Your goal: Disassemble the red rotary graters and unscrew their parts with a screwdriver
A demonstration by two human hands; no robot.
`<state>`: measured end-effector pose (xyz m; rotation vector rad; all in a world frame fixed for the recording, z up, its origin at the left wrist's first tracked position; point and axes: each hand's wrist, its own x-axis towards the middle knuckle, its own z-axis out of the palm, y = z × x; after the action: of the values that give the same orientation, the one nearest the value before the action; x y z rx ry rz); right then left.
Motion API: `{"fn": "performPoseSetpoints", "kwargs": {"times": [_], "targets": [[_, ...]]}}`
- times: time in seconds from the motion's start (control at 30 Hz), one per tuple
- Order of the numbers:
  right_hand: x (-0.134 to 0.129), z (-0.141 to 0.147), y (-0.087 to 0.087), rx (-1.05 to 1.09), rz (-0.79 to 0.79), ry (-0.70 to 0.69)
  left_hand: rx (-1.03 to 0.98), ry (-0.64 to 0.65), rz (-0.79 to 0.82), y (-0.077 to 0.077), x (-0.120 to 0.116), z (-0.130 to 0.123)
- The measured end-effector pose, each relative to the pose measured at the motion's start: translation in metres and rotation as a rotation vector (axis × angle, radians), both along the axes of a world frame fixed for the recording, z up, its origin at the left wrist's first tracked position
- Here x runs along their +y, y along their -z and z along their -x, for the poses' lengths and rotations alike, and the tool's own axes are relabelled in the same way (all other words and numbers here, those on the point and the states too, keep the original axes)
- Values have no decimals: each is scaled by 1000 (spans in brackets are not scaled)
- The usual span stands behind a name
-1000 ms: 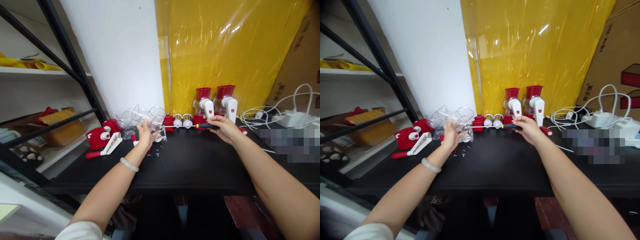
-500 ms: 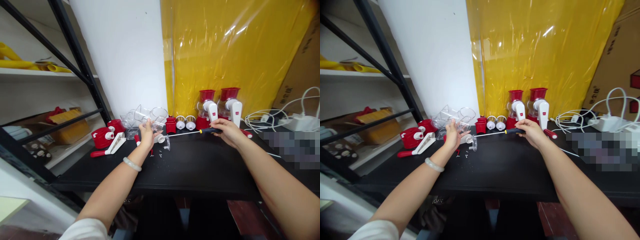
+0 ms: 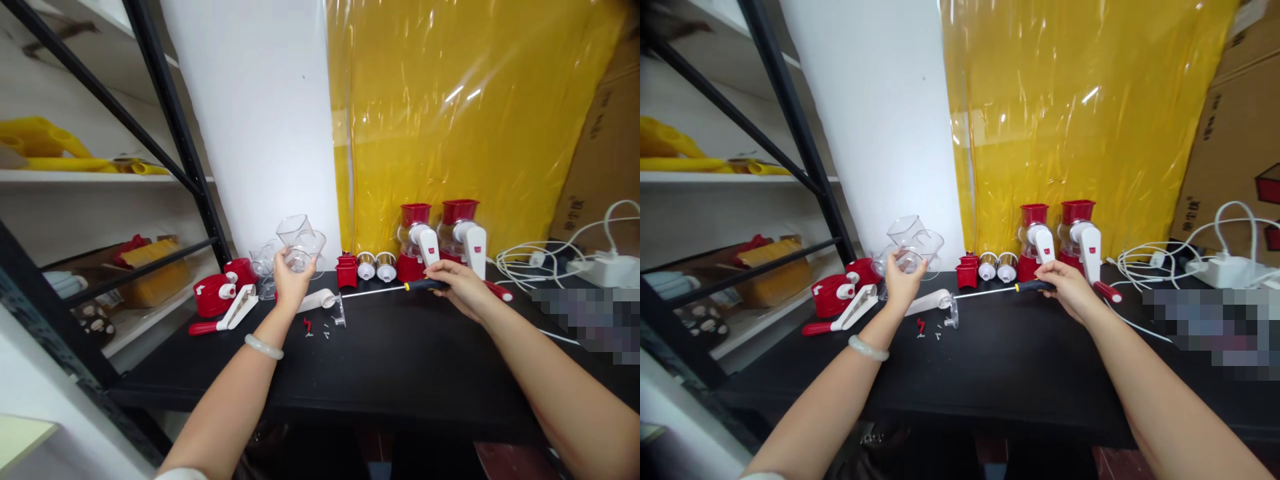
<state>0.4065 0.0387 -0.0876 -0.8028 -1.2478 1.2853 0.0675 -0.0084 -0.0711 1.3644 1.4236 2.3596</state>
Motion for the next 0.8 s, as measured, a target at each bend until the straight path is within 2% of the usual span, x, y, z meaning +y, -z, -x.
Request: {"fn": "performPoseSetpoints", "kwargs": {"times": [0.07,0.17,0.27,0.43,0.6,0.8], "targets": [[1,1,1,1,-2,-6,109,-88,62,-7,7,18],[3,2,3,-3,-13,-14,274,-125,259,-10,24,45],[4,2,4,0,-31,-15,434,-236,441,-3,41,64],[7,1,4,2,-13,-7,489,-367,735,9,56,80],[7,1,3,24,-9,-24,477,-405,814,15,60,88],[7,1,3,30,-8,-19,471,-395,816,21,58,92]]}}
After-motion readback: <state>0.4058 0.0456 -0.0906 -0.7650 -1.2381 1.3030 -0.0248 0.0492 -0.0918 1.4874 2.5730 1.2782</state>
